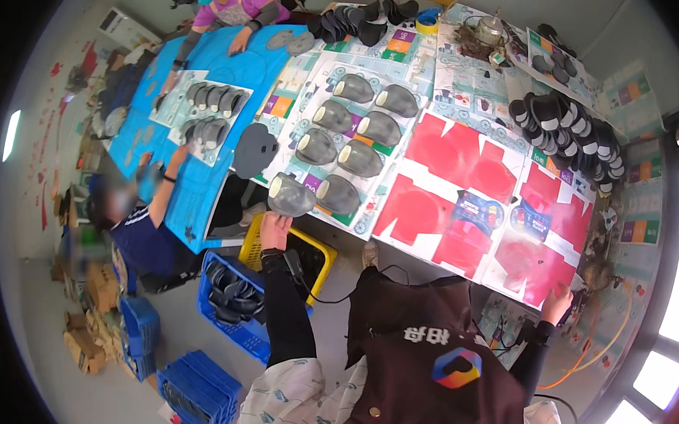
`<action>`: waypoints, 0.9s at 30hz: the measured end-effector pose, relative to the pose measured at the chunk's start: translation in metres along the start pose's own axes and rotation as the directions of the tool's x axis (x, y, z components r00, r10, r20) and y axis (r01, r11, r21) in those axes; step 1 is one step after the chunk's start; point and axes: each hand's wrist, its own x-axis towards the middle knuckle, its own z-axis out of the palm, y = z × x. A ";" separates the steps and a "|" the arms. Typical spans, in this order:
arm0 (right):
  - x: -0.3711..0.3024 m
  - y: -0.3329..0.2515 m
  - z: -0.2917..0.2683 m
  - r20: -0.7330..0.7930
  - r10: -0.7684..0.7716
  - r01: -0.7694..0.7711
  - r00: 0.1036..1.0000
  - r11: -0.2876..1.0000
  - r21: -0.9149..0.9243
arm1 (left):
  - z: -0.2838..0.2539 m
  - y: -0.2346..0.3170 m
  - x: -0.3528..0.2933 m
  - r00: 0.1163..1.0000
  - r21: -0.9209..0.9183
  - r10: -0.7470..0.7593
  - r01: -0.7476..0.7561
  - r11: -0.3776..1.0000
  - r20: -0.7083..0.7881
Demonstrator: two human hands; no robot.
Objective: Apply adhesive using a glue gun to shoe components and assemble them on a production line.
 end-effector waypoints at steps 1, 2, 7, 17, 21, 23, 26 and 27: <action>-0.014 -0.013 0.002 -0.002 -0.031 0.030 1.000 0.999 -0.030 | -0.007 0.000 0.031 1.000 -0.007 -0.024 0.024 1.000 0.011; -0.027 -0.035 0.002 0.048 -0.030 0.032 0.998 0.998 -0.046 | -0.027 -0.003 0.049 0.998 -0.013 -0.045 0.046 0.999 0.032; -0.069 -0.119 -0.029 0.041 -0.048 0.053 0.998 0.989 -0.135 | -0.027 -0.034 0.118 0.986 -0.079 -0.167 0.164 0.983 -0.030; -0.103 -0.184 -0.063 0.133 0.034 -0.018 0.991 0.993 -0.116 | -0.027 -0.033 0.147 0.983 0.029 -0.184 0.185 0.982 -0.016; -0.103 -0.209 -0.053 0.143 0.064 -0.052 0.988 0.995 -0.084 | -0.030 -0.027 0.138 0.972 -0.006 -0.231 0.232 0.973 0.037; -0.101 -0.216 -0.046 0.177 0.044 -0.042 0.983 0.999 -0.015 | -0.037 -0.026 0.127 0.964 -0.189 -0.267 0.261 0.947 -0.005; -0.101 -0.229 -0.046 0.173 -0.043 0.062 0.984 0.993 -0.104 | -0.028 -0.042 0.110 0.926 -0.015 -0.362 0.362 0.932 -0.106; -0.099 -0.231 -0.045 0.165 -0.097 0.118 0.982 0.985 -0.124 | -0.017 -0.050 0.102 0.931 0.024 -0.349 0.353 0.935 -0.106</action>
